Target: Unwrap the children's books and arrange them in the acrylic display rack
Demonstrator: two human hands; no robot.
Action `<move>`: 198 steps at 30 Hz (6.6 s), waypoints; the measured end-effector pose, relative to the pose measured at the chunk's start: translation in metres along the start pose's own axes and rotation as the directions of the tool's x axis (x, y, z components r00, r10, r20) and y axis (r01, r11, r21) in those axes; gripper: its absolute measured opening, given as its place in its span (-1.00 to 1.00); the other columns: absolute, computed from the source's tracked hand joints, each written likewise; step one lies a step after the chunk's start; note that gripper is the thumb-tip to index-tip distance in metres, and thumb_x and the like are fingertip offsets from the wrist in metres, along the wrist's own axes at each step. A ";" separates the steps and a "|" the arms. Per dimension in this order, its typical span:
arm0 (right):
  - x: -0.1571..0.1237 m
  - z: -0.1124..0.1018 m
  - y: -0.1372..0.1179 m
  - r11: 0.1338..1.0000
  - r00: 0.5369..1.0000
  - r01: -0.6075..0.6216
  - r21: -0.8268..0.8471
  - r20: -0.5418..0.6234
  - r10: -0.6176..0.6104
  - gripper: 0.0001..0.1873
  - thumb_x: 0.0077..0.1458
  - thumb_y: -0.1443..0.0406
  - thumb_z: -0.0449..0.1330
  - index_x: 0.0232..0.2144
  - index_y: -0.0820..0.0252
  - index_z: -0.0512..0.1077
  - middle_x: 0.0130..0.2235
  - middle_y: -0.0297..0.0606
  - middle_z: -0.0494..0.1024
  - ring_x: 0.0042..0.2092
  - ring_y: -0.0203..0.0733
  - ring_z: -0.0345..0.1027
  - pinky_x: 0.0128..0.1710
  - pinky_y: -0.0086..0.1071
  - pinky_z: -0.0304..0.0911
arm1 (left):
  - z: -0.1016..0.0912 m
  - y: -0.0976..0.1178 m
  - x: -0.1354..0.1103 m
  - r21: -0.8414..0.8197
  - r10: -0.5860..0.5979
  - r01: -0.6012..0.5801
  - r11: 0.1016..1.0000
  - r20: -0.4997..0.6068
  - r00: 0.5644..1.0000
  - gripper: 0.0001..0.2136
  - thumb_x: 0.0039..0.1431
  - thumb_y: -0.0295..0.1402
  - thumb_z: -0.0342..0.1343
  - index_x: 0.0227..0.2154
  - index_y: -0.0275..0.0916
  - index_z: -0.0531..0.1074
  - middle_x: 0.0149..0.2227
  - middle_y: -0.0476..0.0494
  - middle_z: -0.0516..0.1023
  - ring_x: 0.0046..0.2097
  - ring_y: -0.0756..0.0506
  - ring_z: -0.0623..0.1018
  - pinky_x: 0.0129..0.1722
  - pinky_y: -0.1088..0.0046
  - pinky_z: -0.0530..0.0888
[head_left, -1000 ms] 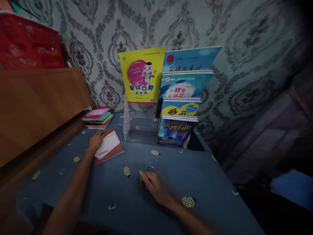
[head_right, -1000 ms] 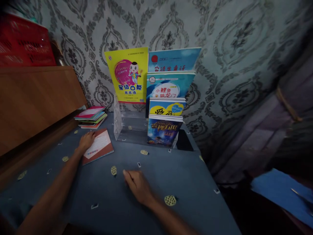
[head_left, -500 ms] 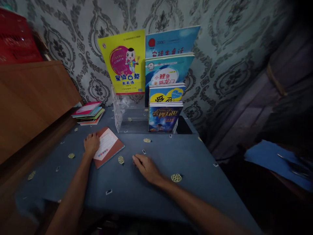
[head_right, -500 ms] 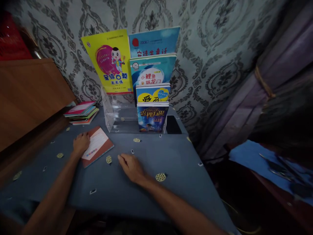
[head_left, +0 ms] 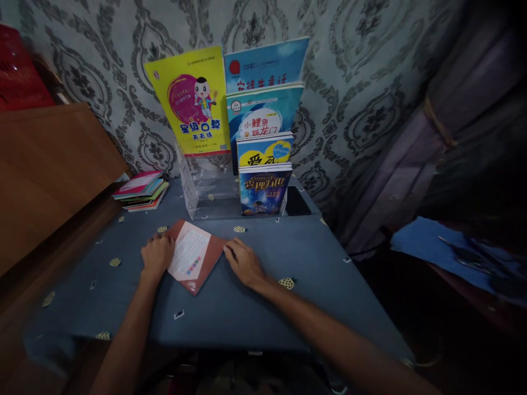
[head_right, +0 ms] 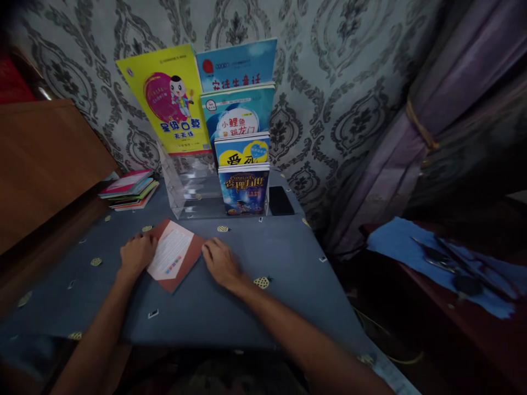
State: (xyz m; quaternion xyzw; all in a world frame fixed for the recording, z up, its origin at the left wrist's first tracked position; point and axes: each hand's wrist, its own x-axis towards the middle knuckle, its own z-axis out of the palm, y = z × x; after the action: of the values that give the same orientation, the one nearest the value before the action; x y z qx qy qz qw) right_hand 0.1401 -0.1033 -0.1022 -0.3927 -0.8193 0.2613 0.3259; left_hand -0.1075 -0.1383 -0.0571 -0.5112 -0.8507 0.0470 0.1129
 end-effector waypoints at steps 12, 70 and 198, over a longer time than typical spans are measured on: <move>0.001 -0.042 0.050 0.962 0.989 -0.099 -0.256 -0.135 0.066 -0.74 0.33 0.34 0.02 -0.27 0.18 0.52 -0.23 -0.15 0.57 -0.16 -0.10 0.41 -0.17 -0.33 0.21 | -0.027 0.041 -0.041 -0.033 0.178 -0.176 0.984 0.078 0.981 -0.59 0.43 -0.22 -0.17 -0.06 -0.38 0.52 -0.07 -0.40 0.61 -0.04 -0.32 0.63 -0.16 0.24 0.51; -0.016 -0.080 0.066 0.873 0.985 -0.124 -0.472 -0.163 0.051 -0.72 0.28 0.28 0.07 -0.38 0.14 0.54 -0.29 -0.11 0.60 -0.16 0.04 0.31 -0.15 -0.13 0.18 | 0.013 0.114 -0.038 -0.364 0.690 -0.700 0.615 -0.183 0.701 -0.59 0.38 -0.41 -0.04 0.23 -0.14 0.40 0.31 -0.24 0.40 0.36 -0.27 0.31 0.35 -0.05 0.21; -0.012 -0.009 -0.015 0.784 0.778 0.574 -0.236 0.457 -0.432 -0.61 0.37 0.15 0.12 0.19 -0.08 0.44 0.19 -0.16 0.43 0.23 0.00 0.18 0.30 -0.01 0.09 | 0.033 0.062 0.000 -0.478 0.580 -0.620 0.622 -0.251 0.775 -0.64 0.35 -0.48 -0.11 0.10 -0.24 0.43 0.11 -0.27 0.53 0.10 -0.19 0.52 0.14 0.15 0.47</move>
State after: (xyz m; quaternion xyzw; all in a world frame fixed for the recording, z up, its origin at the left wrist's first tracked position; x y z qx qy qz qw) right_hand 0.1456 -0.1197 -0.0897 -0.1499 -0.9754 0.0778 0.1418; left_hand -0.0619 -0.1082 -0.1009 -0.7769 -0.6040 -0.1761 -0.0259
